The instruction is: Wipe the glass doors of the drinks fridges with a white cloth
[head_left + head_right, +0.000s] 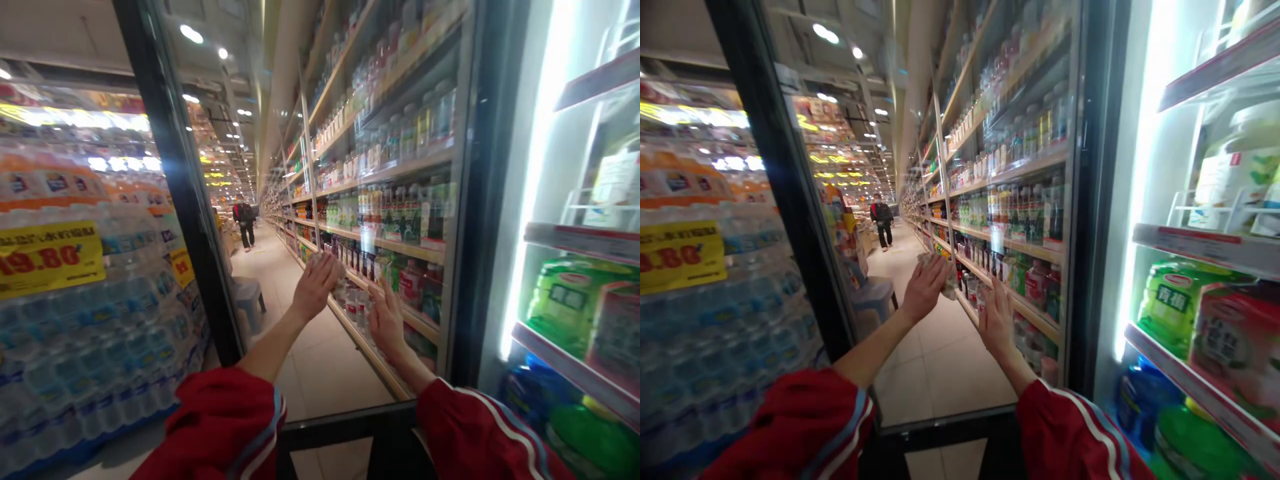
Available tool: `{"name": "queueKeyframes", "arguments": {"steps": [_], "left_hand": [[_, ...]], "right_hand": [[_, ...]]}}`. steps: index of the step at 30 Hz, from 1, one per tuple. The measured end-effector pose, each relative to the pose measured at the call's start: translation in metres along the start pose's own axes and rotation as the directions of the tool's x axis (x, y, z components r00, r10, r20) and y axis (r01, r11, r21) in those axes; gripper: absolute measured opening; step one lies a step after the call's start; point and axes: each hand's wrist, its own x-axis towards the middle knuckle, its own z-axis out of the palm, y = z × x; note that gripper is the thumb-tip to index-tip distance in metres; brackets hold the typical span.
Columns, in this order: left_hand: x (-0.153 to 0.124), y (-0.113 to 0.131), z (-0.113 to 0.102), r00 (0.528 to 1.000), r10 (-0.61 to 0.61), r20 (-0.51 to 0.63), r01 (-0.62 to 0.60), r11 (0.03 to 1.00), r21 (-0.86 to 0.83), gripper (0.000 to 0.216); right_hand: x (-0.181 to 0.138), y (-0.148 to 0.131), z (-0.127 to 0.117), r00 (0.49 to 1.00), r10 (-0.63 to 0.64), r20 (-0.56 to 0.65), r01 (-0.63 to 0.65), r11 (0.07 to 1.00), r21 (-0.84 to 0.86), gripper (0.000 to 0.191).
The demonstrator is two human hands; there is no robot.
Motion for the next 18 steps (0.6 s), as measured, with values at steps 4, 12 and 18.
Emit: {"name": "queueKeyframes", "arguments": {"steps": [4, 12, 18], "left_hand": [[-0.004, 0.018, 0.009, 0.994, 0.1, 0.035, -0.098, 0.995, -0.03, 0.041], [-0.042, -0.041, -0.027, 0.99, -0.142, -0.016, 0.143, 0.988, 0.057, 0.039], [-0.052, -0.075, -0.036, 0.925, -0.355, -0.136, 0.363, 0.93, 0.046, 0.044]], "right_hand": [[0.001, -0.01, 0.002, 0.997, -0.042, 0.057, 0.041, 0.999, 0.011, 0.049], [0.011, -0.018, 0.003, 0.998, 0.02, 0.054, -0.022, 0.999, 0.038, 0.048], [0.017, -0.033, 0.01, 0.994, 0.0, 0.11, -0.004, 0.999, 0.036, 0.047]]}}
